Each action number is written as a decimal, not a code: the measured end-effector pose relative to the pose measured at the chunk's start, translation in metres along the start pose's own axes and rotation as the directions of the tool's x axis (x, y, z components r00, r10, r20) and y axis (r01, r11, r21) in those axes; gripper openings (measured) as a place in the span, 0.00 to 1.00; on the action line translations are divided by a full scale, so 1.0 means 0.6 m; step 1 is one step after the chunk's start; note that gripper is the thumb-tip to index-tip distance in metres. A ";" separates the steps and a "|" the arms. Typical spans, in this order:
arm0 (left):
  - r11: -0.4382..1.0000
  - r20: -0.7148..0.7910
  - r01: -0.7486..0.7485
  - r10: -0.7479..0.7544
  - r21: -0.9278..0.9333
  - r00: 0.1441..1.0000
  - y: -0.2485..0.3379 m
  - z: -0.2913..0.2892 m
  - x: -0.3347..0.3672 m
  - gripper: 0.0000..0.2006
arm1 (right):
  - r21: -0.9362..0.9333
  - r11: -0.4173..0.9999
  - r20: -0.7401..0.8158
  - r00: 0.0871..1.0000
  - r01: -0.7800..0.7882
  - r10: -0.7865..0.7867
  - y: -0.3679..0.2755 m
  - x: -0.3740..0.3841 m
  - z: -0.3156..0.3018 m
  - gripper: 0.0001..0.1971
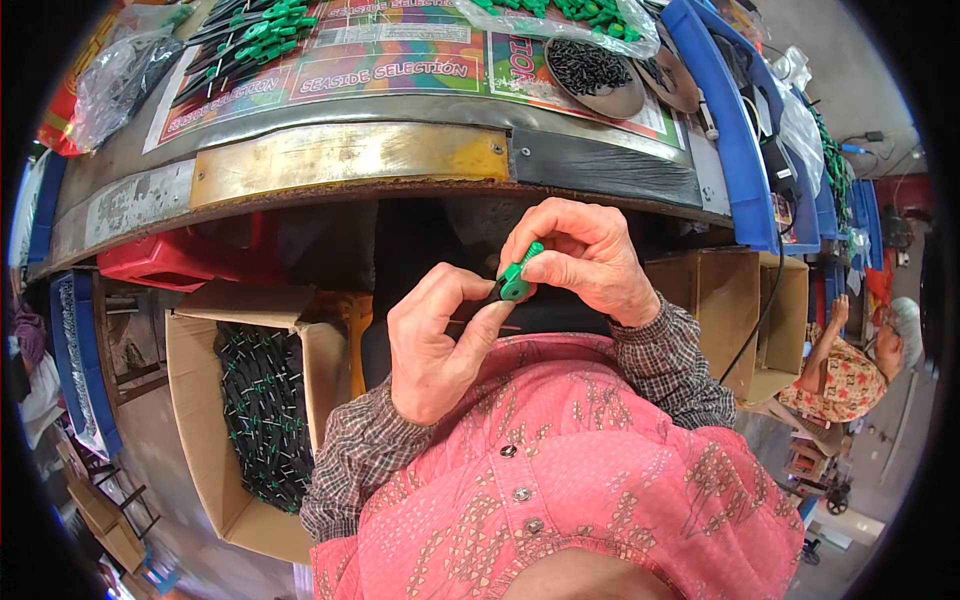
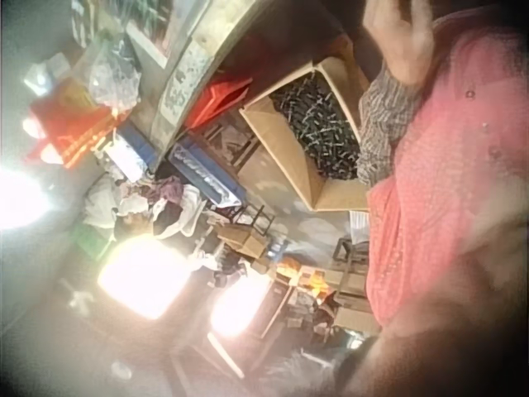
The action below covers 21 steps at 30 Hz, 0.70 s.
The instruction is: The person assembles plastic clamp mechanisms by hand, fitting green plastic components and metal pins into black plastic pieces.
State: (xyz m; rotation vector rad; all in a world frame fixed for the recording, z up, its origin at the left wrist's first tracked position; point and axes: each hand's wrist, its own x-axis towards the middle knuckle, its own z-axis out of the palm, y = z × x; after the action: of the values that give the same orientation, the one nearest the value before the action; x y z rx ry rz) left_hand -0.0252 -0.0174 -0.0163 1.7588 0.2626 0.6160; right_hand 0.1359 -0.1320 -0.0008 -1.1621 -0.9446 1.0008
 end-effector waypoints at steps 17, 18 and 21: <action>0.533 0.246 0.577 -0.566 -0.619 0.787 -0.030 0.012 -0.020 0.05 | 0.127 0.973 -0.257 0.941 -0.194 0.221 0.041 -0.004 0.023 0.07; 0.542 0.239 0.576 -0.568 -0.612 0.788 -0.033 0.013 -0.019 0.05 | 0.128 0.972 -0.258 0.940 -0.196 0.223 0.044 -0.003 0.022 0.07; 0.533 0.255 0.579 -0.560 -0.617 0.788 -0.024 0.012 -0.018 0.05 | 0.139 0.972 -0.263 0.939 -0.189 0.220 0.043 -0.008 0.024 0.07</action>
State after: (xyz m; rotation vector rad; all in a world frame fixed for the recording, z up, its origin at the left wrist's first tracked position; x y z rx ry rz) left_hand -0.0283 -0.0245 -0.0343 0.8723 0.5056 0.1473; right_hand 0.1175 -0.1298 -0.0241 -1.2853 -0.5456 1.0109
